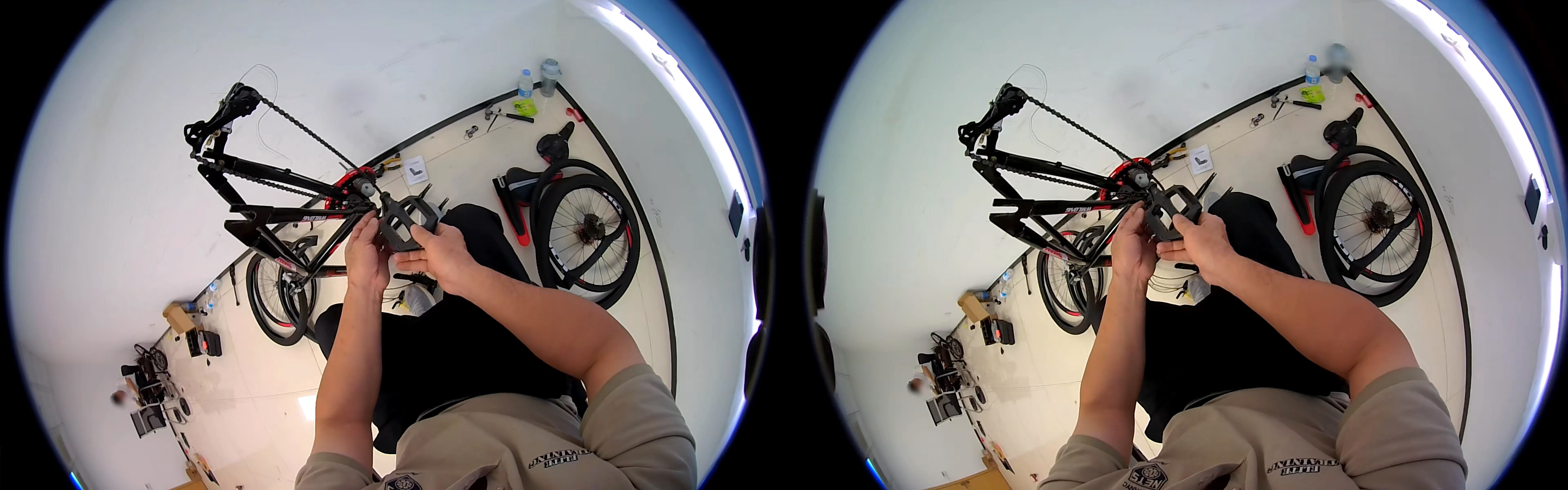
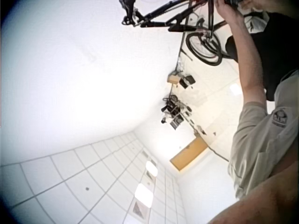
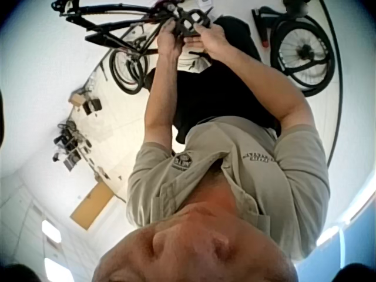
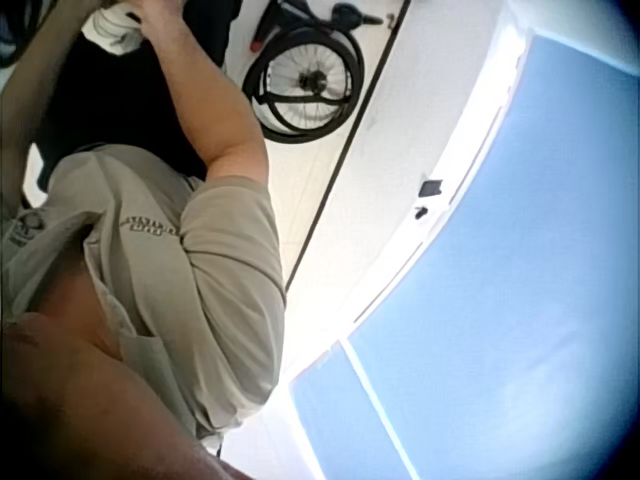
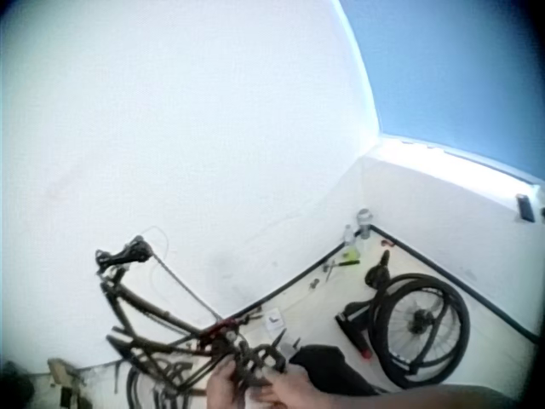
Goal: The person uses a pedal removal tool to loosen and remove a bicycle pedal from the crank arm. They rotate the tool repeatedly, repositioning it several times to continue unscrewing the pedal until it is fully detached.
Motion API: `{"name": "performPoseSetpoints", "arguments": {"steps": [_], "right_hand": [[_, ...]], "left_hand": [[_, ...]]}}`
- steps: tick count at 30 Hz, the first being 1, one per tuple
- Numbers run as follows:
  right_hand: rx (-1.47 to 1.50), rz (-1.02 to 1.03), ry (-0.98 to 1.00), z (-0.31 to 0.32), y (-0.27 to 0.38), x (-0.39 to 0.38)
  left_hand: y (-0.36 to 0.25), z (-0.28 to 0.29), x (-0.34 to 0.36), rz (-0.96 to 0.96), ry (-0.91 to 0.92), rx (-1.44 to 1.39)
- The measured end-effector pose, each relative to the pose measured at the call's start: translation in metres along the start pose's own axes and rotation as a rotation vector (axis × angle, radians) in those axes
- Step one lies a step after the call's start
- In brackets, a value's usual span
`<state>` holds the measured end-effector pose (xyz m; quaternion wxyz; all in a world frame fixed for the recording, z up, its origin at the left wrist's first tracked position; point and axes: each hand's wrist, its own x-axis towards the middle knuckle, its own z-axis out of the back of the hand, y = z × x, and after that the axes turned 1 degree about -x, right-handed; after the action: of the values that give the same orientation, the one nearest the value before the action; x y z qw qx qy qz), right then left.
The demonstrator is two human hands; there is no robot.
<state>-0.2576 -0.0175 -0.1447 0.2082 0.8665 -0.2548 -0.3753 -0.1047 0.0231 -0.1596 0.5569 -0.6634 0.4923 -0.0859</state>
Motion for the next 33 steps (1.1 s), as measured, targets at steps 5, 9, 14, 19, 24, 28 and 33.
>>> {"name": "performPoseSetpoints", "arguments": {"steps": [5,9,14,19,24,28,33], "right_hand": [[-0.083,0.008,-0.033,-0.003,0.003,-0.002],[-0.142,0.034,-0.039,-0.006,0.004,-0.004],[-0.196,0.062,-0.040,-0.003,0.002,-0.004],[-0.339,0.135,-0.016,0.001,-0.002,-0.001],[-0.265,0.084,-0.005,-0.002,-0.002,-0.003],[-0.079,-0.061,0.041,-0.001,0.008,-0.004],[0.061,-0.102,0.128,0.004,0.004,0.001]], "left_hand": [[-0.015,-0.020,-0.001,0.015,-0.036,0.044],[-0.010,-0.013,0.015,0.008,-0.002,0.037],[-0.009,-0.017,0.024,0.050,-0.030,-0.011],[-0.013,-0.018,0.025,0.124,-0.075,-0.043],[-0.006,-0.008,0.036,0.061,-0.059,-0.061],[-0.009,-0.014,0.032,0.058,-0.071,-0.024],[-0.014,-0.017,0.024,0.063,-0.062,0.059]]}}
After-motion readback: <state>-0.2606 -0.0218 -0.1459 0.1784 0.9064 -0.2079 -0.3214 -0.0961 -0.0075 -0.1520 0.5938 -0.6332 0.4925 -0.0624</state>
